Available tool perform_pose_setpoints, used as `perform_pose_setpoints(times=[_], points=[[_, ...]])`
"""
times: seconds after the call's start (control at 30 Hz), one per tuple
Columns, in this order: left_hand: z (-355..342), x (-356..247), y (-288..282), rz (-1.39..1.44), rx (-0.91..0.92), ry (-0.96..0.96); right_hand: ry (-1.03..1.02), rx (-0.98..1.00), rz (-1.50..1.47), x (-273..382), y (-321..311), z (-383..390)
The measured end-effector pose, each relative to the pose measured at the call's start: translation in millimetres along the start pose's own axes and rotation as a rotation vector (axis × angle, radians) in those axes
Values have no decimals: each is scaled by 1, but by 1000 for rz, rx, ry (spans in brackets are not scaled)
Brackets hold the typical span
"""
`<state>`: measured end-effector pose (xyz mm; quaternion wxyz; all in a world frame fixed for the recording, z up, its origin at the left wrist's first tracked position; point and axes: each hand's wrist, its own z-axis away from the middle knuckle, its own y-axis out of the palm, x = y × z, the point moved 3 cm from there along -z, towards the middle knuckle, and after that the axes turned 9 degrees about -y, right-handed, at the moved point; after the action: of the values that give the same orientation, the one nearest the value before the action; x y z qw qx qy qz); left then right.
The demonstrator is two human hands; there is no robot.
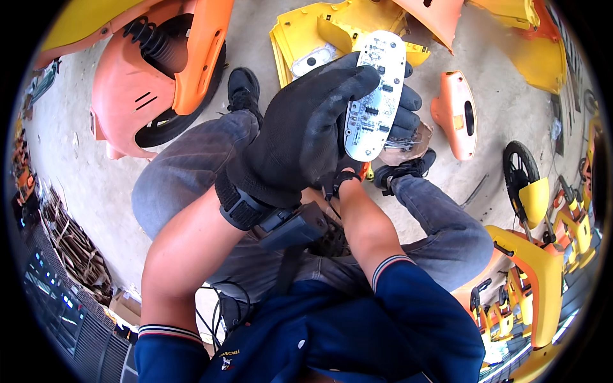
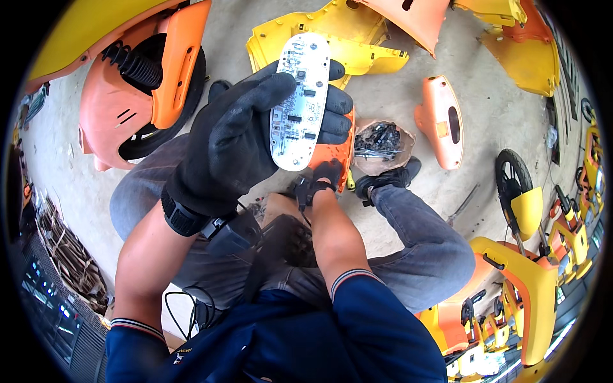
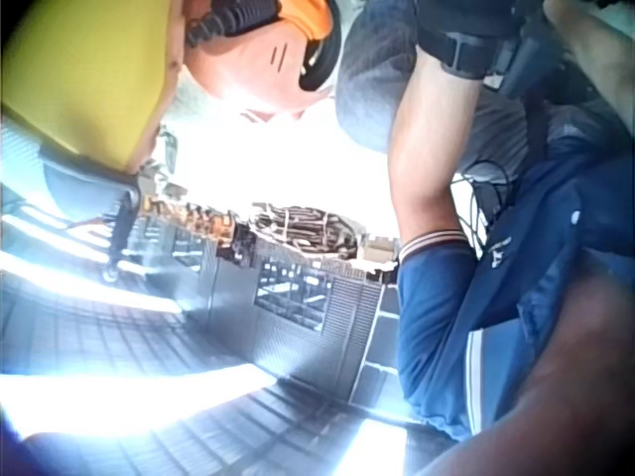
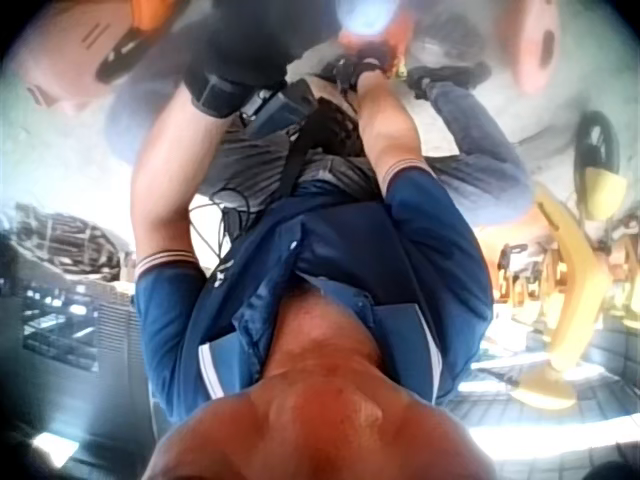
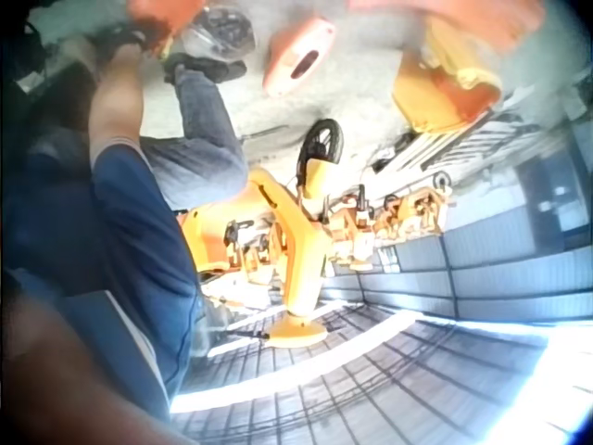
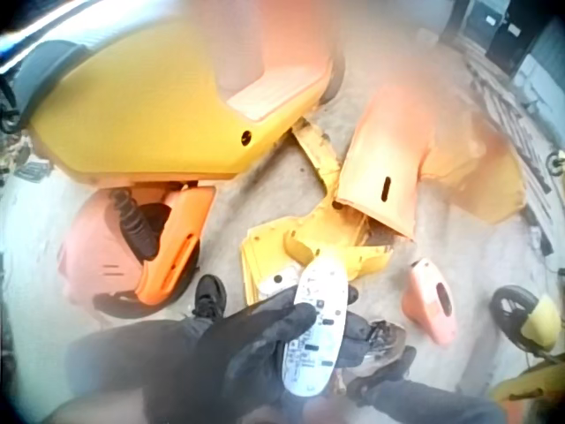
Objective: The person sits on the floor and uses a screwdriver to remove screws from a white plastic scooter component. They carefully unscrew fasteners and separate the plastic casing, placing the removed screws into a small container nearby.
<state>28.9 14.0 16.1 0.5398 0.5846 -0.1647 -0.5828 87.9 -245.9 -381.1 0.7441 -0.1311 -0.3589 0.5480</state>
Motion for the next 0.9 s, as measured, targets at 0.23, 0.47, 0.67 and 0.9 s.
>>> perform_pose_setpoints(times=[0.23, 0.47, 0.67, 0.9], points=[[-3, 0, 3, -28, -104, -70, 88, 0, -94, -2, -4, -8], [5, -4, 2, -73, -205, -64, 50, -13, 144, -5, 12, -19], [-12, 0, 6, -122, -169, -157, -235, -118, 148, -67, 33, -61], [3, -6, 5, -115, -163, -59, -316, 167, -129, 40, 7, 12]])
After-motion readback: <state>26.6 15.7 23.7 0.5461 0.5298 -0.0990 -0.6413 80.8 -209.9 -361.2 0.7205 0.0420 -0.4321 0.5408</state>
